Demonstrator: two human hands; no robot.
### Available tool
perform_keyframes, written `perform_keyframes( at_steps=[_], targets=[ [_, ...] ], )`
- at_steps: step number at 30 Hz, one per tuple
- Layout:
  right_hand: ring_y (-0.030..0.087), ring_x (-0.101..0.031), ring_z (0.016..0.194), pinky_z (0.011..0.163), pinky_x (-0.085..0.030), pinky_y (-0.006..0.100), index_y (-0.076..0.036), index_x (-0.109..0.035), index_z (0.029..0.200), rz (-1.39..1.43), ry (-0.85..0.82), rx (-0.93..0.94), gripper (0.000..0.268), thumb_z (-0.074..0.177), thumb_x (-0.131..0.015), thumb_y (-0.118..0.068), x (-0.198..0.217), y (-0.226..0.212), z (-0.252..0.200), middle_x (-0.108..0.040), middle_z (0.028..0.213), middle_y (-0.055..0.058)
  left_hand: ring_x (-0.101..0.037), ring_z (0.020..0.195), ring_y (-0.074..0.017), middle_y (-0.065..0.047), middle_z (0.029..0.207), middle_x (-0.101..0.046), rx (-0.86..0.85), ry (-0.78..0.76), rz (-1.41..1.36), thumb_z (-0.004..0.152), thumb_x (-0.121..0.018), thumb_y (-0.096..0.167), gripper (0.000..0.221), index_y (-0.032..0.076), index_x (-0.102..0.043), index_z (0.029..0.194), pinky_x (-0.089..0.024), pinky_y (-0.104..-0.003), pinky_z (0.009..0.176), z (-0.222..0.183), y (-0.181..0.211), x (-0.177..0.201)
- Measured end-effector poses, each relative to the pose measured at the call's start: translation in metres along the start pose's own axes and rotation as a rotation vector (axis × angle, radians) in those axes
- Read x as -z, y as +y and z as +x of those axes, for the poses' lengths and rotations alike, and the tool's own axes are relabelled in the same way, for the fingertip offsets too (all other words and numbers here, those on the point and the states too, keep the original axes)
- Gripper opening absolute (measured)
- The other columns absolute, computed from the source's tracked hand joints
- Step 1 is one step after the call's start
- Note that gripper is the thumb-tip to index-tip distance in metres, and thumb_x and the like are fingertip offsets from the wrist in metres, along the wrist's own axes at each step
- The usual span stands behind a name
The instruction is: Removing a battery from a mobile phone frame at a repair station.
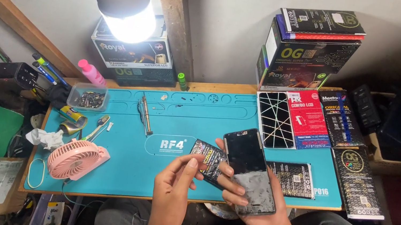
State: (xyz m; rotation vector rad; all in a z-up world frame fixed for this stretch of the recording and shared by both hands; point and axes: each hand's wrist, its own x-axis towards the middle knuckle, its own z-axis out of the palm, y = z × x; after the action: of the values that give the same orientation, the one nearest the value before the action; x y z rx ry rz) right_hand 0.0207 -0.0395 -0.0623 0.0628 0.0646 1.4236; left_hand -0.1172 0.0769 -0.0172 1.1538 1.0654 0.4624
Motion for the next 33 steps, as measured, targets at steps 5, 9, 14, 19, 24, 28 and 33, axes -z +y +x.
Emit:
perform_keyframes(
  at_steps=[5,9,14,19,24,28,33],
  targets=[
    [0.014,-0.043,0.073,0.059,-0.044,0.026,-0.003,-0.018,0.174,-0.001,-0.044,-0.029,0.106,0.093,-0.081,-0.031,-0.001,0.001,0.0,-0.047,0.106,0.012,-0.069,0.087,-0.0144,-0.006,0.104,-0.085,0.021,0.0,0.011,0.103,-0.064,0.024,0.032,0.007,-0.087,0.118,-0.052,-0.03,0.077,-0.004,0.007,0.0],
    [0.015,-0.045,0.073,0.06,-0.045,0.027,-0.003,-0.019,0.172,0.049,-0.007,-0.044,0.106,0.091,-0.081,-0.031,0.001,0.002,0.002,-0.047,0.103,0.011,-0.068,0.085,-0.014,-0.006,0.102,-0.084,0.003,-0.005,0.004,0.103,-0.065,0.024,0.031,0.007,-0.087,0.117,-0.052,-0.03,0.075,-0.001,0.003,0.003],
    [0.018,-0.046,0.073,0.062,-0.047,0.031,0.003,-0.024,0.172,0.116,0.109,-0.025,0.094,0.093,-0.066,-0.026,0.005,0.0,0.004,-0.048,0.099,0.011,-0.068,0.085,-0.0132,-0.005,0.101,-0.084,-0.007,-0.012,0.018,0.104,-0.065,0.024,0.03,0.008,-0.086,0.116,-0.053,-0.03,0.076,0.0,0.001,0.004],
    [0.018,-0.046,0.077,0.07,-0.045,0.033,0.001,-0.022,0.173,0.155,0.094,-0.019,0.097,0.091,-0.067,-0.026,0.01,0.0,0.004,-0.046,0.105,0.009,-0.068,0.085,-0.0126,-0.004,0.101,-0.085,0.013,-0.009,0.036,0.102,-0.065,0.027,0.031,0.008,-0.086,0.116,-0.054,-0.029,0.077,-0.003,0.004,0.002],
    [0.041,-0.072,0.117,0.11,-0.057,0.053,0.001,-0.037,0.17,0.134,0.233,0.027,0.076,0.099,-0.046,-0.026,0.001,-0.003,0.007,-0.069,0.138,0.028,-0.067,0.094,-0.0138,0.0,0.111,-0.077,-0.666,0.091,0.335,0.101,-0.065,0.021,0.021,0.013,-0.078,0.115,-0.055,-0.029,0.073,-0.011,-0.017,-0.004],
    [0.041,-0.049,0.152,0.13,-0.035,0.053,0.001,-0.04,0.164,0.1,0.183,0.195,0.071,0.096,-0.052,-0.018,-0.004,0.007,0.011,-0.047,0.167,0.027,-0.063,0.123,-0.0328,-0.013,0.135,-0.065,-0.912,0.132,0.512,0.099,-0.07,0.022,0.024,0.014,-0.078,0.12,-0.051,-0.046,0.106,-0.03,-0.014,-0.017],
    [0.041,-0.028,0.163,0.137,-0.019,0.055,0.001,-0.021,0.172,0.233,0.002,0.117,0.08,0.102,-0.045,-0.03,-0.017,0.016,0.013,-0.03,0.175,0.027,-0.026,0.161,-0.0546,-0.028,0.174,-0.029,-0.943,0.019,0.751,0.099,-0.067,0.045,0.058,0.016,-0.067,0.149,-0.03,-0.067,0.123,-0.039,-0.031,-0.022]
  ],
)
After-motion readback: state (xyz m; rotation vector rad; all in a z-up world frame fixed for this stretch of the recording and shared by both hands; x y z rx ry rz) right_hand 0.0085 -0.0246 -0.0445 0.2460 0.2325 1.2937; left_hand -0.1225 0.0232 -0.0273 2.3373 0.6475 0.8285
